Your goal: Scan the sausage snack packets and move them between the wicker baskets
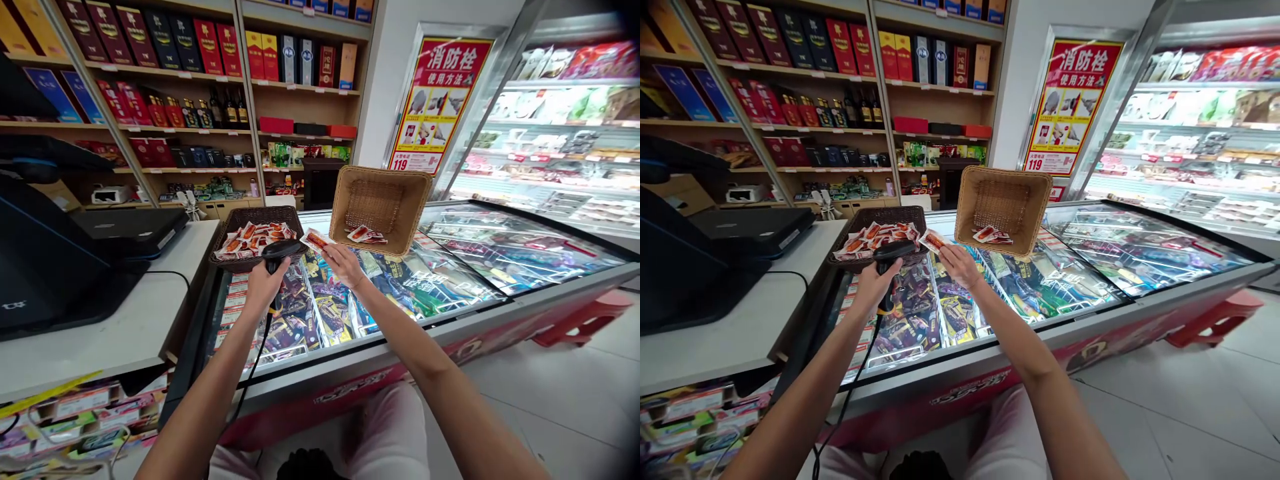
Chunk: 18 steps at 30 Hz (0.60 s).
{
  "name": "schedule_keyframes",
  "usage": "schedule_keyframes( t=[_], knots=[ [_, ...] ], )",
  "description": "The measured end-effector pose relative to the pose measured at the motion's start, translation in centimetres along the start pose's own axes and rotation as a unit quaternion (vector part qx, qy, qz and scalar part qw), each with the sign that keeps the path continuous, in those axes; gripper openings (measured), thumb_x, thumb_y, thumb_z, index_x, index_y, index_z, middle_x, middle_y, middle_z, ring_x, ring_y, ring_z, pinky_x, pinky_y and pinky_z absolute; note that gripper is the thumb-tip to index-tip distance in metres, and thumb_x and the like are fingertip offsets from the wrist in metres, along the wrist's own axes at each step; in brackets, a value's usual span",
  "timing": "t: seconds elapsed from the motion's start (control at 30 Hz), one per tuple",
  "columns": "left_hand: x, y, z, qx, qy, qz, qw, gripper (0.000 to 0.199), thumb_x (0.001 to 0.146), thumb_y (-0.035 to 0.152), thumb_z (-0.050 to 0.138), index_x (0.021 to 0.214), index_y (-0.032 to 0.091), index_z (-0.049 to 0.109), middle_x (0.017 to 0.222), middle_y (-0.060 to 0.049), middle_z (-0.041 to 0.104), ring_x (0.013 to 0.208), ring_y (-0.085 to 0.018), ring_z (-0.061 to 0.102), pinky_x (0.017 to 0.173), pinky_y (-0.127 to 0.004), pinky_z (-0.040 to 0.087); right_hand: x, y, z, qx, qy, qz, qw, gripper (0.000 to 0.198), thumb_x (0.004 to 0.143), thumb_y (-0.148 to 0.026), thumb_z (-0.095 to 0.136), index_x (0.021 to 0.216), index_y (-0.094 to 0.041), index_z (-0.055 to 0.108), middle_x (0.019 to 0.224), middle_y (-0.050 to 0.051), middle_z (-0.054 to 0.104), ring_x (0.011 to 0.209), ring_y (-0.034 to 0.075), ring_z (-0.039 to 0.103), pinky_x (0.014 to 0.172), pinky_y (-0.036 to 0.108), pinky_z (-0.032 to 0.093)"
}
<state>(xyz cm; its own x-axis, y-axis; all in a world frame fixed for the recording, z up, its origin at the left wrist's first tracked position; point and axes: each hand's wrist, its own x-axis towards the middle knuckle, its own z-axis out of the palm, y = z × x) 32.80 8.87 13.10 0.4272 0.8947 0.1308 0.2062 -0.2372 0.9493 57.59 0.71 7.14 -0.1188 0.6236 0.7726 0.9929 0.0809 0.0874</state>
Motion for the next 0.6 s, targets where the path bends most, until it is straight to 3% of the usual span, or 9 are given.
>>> schedule_keyframes(
  t=[0.33, 0.47, 0.6],
  knots=[
    [-0.8, 0.3, 2.0, 0.041, -0.034, 0.011, 0.999, 0.047, 0.076, 0.067, 0.069, 0.081, 0.021, 0.061, 0.051, 0.0, 0.059, 0.045, -0.021, 0.059, 0.048, -0.03, 0.042, -2.4, 0.5, -0.4, -0.025, -0.006, 0.018, 1.0, 0.03, 0.106, -0.018, 0.046, 0.104, -0.021, 0.076, 0.116, 0.013, 0.074, 0.114, 0.022, 0.066, 0.101, 0.043, 0.053],
    [-0.5, -0.5, 1.5, 0.036, -0.029, 0.003, 0.999, 0.049, 0.074, 0.067, 0.071, 0.085, 0.02, 0.063, 0.052, -0.001, 0.06, 0.047, -0.021, 0.059, 0.048, -0.03, 0.043, -2.8, 2.9, -0.2, -0.035, -0.044, 0.134, 0.989, 0.026, 0.103, -0.016, 0.05, 0.106, -0.021, 0.076, 0.118, 0.012, 0.073, 0.109, 0.022, 0.066, 0.1, 0.04, 0.054],
    [-0.3, -1.1, -0.8, 0.02, -0.004, -0.008, 1.0, 0.05, 0.073, 0.067, 0.072, 0.086, 0.02, 0.062, 0.051, 0.0, 0.059, 0.045, -0.02, 0.058, 0.046, -0.029, 0.043, -2.0, 8.4, -1.3, -0.1, -0.033, 0.265, 0.958, 0.035, 0.103, -0.012, 0.042, 0.111, -0.017, 0.076, 0.124, 0.015, 0.07, 0.108, 0.024, 0.062, 0.096, 0.038, 0.051]
  ],
)
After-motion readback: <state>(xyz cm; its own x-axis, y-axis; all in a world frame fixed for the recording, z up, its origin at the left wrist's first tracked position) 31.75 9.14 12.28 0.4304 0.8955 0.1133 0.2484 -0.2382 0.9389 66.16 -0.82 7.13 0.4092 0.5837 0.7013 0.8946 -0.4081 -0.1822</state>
